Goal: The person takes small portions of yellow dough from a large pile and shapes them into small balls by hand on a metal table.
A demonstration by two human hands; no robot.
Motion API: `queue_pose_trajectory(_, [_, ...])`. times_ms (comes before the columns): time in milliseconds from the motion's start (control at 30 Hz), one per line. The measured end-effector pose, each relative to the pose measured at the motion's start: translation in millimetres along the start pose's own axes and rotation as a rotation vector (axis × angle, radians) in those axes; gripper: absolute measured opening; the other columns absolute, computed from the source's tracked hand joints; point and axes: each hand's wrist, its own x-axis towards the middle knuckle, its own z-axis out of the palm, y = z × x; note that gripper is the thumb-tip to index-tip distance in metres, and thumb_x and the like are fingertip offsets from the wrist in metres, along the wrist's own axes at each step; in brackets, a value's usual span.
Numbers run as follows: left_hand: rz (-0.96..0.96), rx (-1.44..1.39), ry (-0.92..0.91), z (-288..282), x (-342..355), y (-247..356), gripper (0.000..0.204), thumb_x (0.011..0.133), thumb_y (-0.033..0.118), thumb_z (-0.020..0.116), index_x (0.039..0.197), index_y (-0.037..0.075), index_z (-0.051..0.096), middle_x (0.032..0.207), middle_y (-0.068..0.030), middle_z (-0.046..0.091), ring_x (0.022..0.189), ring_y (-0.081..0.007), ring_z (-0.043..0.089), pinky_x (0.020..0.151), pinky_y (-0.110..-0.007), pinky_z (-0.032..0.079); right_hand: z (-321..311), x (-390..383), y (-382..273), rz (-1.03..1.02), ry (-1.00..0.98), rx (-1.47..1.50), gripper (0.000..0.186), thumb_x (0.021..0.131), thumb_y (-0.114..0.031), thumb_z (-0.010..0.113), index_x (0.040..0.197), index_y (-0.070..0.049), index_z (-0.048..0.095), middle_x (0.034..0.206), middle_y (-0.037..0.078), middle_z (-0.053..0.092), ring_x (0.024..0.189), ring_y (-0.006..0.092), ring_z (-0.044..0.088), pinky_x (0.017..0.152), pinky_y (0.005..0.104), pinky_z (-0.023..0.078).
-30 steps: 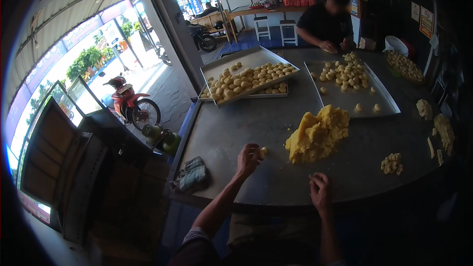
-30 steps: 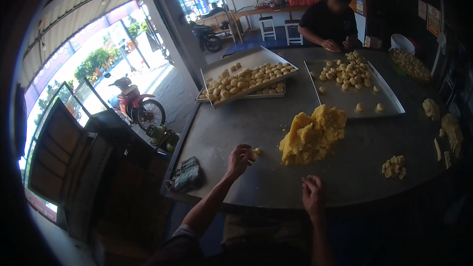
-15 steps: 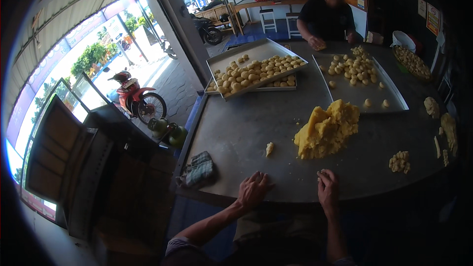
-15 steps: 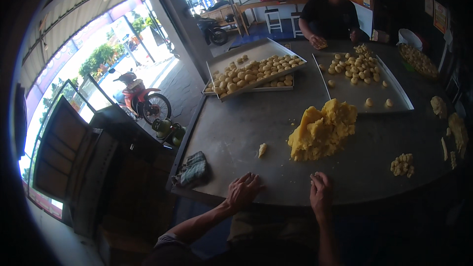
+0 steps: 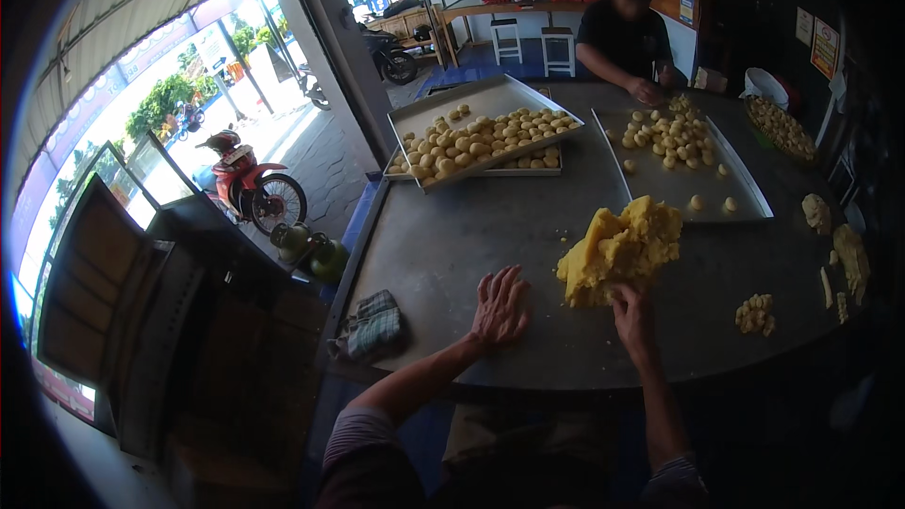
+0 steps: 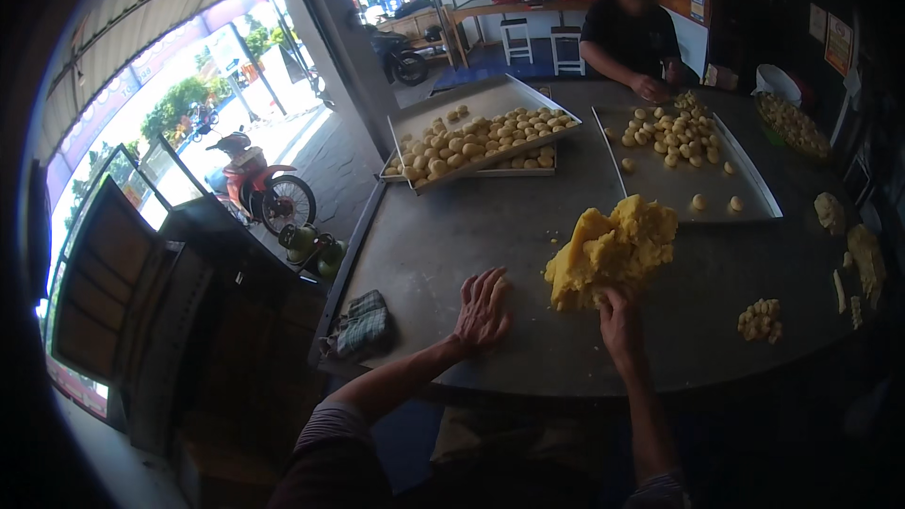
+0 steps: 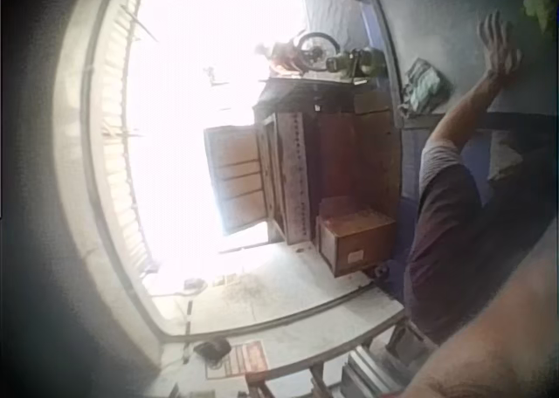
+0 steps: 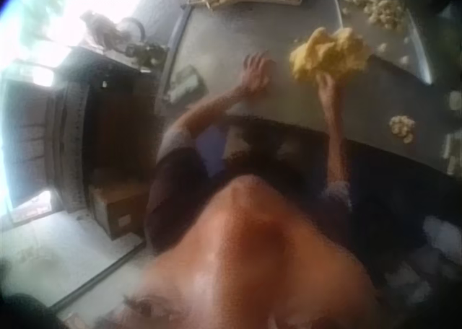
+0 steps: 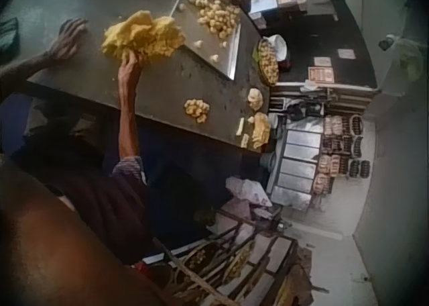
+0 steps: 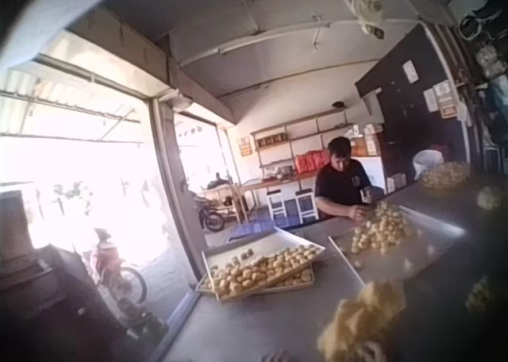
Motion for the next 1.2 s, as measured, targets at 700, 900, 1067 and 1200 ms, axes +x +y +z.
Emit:
queue_pose_trajectory(700, [-0.437, 0.066, 0.121, -15, -79, 63, 0.034, 0.09, 0.022, 0.059, 0.117, 0.003, 0.054, 0.111, -0.0141, 0.053, 0.11, -0.0306, 0.049, 0.092, -0.046, 0.033, -58, 92, 46, -0.037, 0.104, 0.441, 0.084, 0.077, -0.015, 0.084, 0.146, -0.003, 0.037, 0.136, 0.015, 0.053, 0.124, 0.0242, 0.054, 0.102, 0.0376, 0.047])
queue_pose_trajectory(900, [-0.506, -0.11, 0.264, -7, -81, 58, 0.024, 0.09, 0.016, 0.059, 0.111, 0.006, 0.056, 0.104, -0.0137, 0.058, 0.106, -0.032, 0.052, 0.089, -0.045, 0.035, -57, 90, 48, 0.014, 0.052, 0.549, 0.066, 0.081, -0.012, 0.079, 0.138, -0.001, 0.047, 0.126, 0.012, 0.062, 0.112, 0.0212, 0.061, 0.093, 0.034, 0.052])
queue_pose_trajectory(1067, [-0.521, -0.435, 0.368, -11, -80, 53, 0.021, 0.095, 0.017, 0.061, 0.112, 0.004, 0.06, 0.101, -0.0157, 0.067, 0.098, -0.0334, 0.064, 0.084, -0.043, 0.048, -45, 72, 33, -0.03, 0.131, 0.321, 0.05, 0.082, -0.013, 0.078, 0.125, 0.0, 0.057, 0.112, 0.014, 0.068, 0.1, 0.0219, 0.066, 0.084, 0.0365, 0.053])
queue_pose_trajectory(1200, [-0.577, -0.555, 0.375, -24, -74, 61, 0.023, 0.094, 0.02, 0.064, 0.11, 0.004, 0.068, 0.099, -0.0173, 0.071, 0.093, -0.0309, 0.071, 0.081, -0.039, 0.054, -34, 48, 54, -0.014, 0.204, 0.054, 0.042, 0.083, -0.021, 0.078, 0.113, 0.003, 0.059, 0.105, 0.022, 0.069, 0.095, 0.0365, 0.069, 0.076, 0.0435, 0.054])
